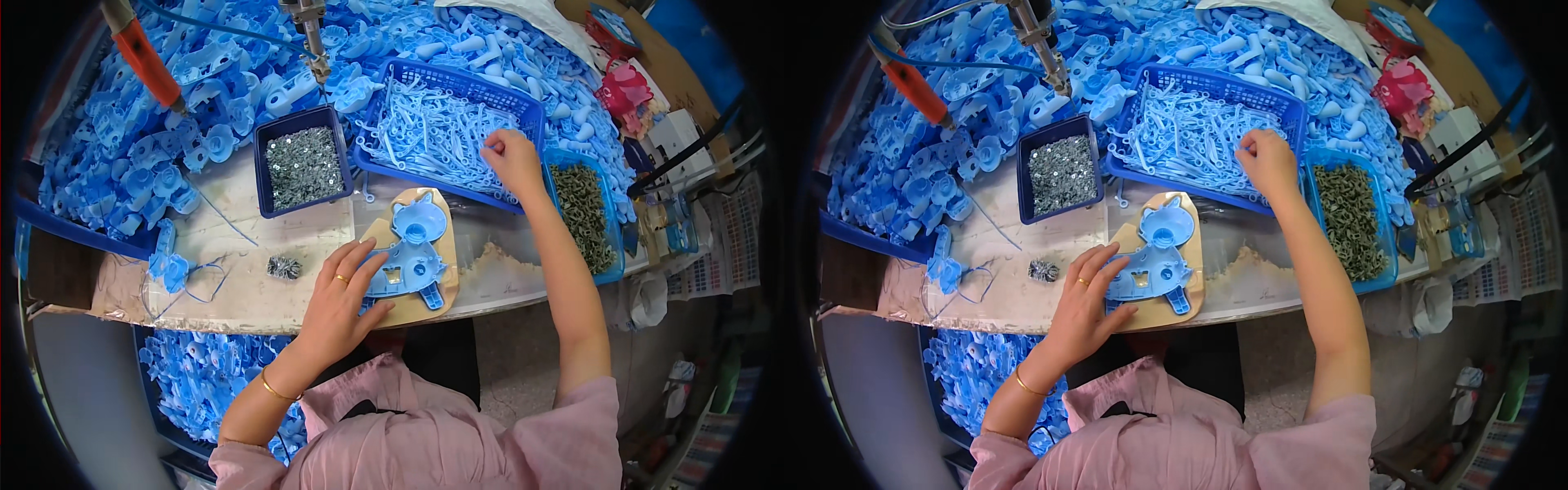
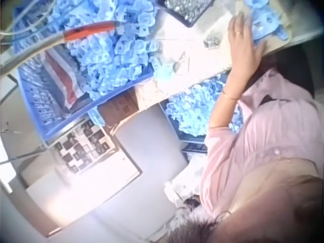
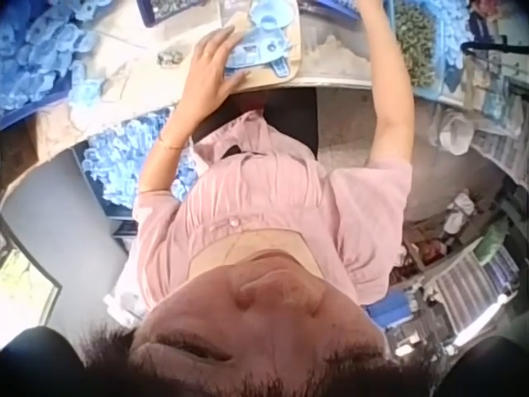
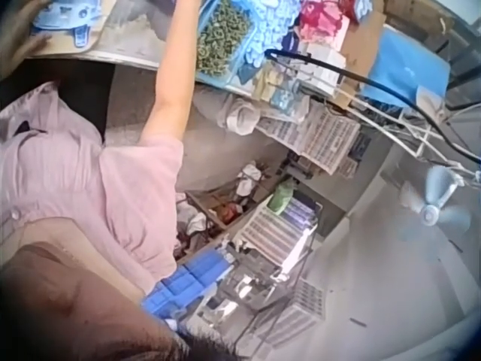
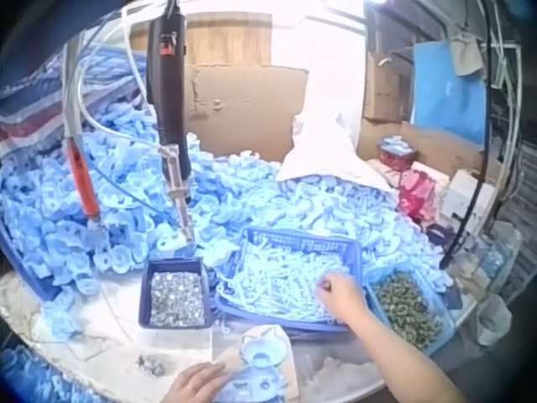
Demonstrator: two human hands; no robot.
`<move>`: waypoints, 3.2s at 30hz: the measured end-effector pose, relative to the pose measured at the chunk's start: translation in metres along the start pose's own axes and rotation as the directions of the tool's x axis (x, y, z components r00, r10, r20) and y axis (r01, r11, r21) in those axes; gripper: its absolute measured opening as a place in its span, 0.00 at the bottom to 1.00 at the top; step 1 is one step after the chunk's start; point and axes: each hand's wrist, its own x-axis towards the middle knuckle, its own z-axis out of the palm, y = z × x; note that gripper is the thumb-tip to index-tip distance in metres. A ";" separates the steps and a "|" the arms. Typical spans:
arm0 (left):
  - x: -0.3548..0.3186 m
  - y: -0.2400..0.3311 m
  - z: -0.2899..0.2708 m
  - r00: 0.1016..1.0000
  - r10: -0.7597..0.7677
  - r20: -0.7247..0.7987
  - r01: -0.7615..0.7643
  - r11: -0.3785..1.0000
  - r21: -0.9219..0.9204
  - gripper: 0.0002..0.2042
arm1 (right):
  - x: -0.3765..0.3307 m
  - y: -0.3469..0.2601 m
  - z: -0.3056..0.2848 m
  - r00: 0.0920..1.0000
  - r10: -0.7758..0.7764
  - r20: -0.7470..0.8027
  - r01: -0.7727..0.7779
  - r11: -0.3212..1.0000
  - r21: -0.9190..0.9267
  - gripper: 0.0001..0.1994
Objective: Assembling small blue and tan plastic toy components using a powered screwdriver at a factory workbench.
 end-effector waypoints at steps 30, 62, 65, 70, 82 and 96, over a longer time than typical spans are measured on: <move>0.008 0.009 0.001 0.999 0.041 -0.019 -0.041 0.999 0.010 0.30 | 0.033 -0.007 -0.026 0.999 -0.049 -0.017 0.051 0.904 0.424 0.10; 0.024 0.032 0.010 0.942 -0.243 0.230 0.330 0.793 -0.513 0.10 | -0.119 0.133 -0.126 0.983 0.168 0.076 -0.154 0.975 -0.162 0.08; 0.023 0.029 0.008 0.948 -0.201 0.246 0.305 0.791 -0.530 0.10 | -0.118 0.141 -0.137 0.975 0.196 0.108 -0.210 0.967 0.144 0.06; 0.026 0.032 0.010 0.951 -0.230 0.205 0.307 0.763 -0.569 0.09 | -0.113 0.076 -0.141 0.946 0.205 0.250 -0.313 0.775 0.549 0.08; 0.026 0.026 0.016 0.922 -0.269 0.279 0.388 0.631 -0.672 0.08 | -0.123 -0.110 -0.042 0.767 -0.166 0.620 -0.459 0.533 0.710 0.04; 0.024 0.027 0.005 0.928 -0.291 0.233 0.372 0.748 -0.550 0.09 | -0.124 -0.126 -0.031 0.694 -0.134 0.708 -0.539 0.556 0.633 0.04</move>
